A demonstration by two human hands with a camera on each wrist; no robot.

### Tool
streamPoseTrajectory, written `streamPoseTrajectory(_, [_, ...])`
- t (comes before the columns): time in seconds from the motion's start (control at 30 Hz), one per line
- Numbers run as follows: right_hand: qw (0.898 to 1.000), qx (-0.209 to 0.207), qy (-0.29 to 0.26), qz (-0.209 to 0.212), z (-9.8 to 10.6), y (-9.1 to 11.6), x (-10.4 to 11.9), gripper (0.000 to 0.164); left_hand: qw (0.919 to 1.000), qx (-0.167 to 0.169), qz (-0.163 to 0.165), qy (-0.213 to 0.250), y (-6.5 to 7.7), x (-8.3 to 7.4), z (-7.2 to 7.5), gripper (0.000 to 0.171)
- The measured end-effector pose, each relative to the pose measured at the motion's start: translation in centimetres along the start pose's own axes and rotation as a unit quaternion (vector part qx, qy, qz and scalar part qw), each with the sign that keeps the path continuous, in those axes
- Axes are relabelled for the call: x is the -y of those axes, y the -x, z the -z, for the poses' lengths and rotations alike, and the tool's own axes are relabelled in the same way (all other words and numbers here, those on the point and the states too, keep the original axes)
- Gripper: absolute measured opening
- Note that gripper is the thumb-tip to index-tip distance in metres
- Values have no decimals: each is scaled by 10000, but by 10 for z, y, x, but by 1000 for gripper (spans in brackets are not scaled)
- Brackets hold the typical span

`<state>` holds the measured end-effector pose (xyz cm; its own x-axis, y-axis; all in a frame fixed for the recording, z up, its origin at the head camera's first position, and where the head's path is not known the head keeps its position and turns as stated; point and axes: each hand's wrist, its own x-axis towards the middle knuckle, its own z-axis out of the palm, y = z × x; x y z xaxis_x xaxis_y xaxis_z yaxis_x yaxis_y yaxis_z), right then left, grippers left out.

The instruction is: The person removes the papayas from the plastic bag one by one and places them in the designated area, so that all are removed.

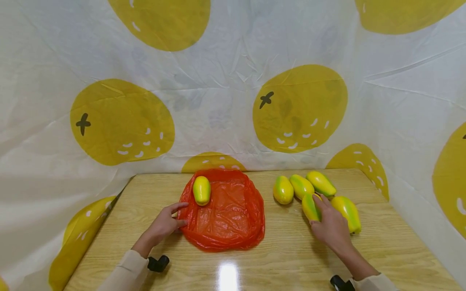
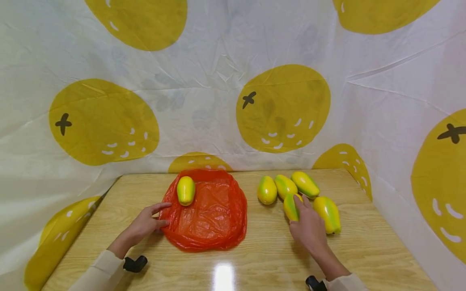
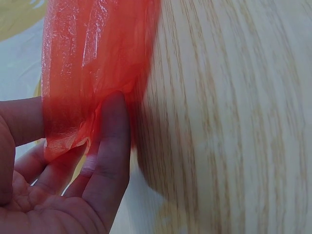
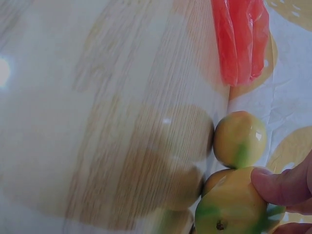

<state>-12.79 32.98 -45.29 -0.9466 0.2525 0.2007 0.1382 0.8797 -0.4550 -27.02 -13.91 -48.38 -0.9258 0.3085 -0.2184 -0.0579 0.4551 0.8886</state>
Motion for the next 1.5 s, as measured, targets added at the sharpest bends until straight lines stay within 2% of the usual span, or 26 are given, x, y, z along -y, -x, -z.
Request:
streamPoseTrajectory(0.9, [9998, 125, 10, -142, -1, 1, -5, 77, 10000, 16, 56, -27, 0, -2, 0, 62])
streamPoseTrajectory(1.5, [9999, 74, 33, -61, -2, 2, -8, 76, 9999, 95, 16, 40, -2, -1, 1, 64])
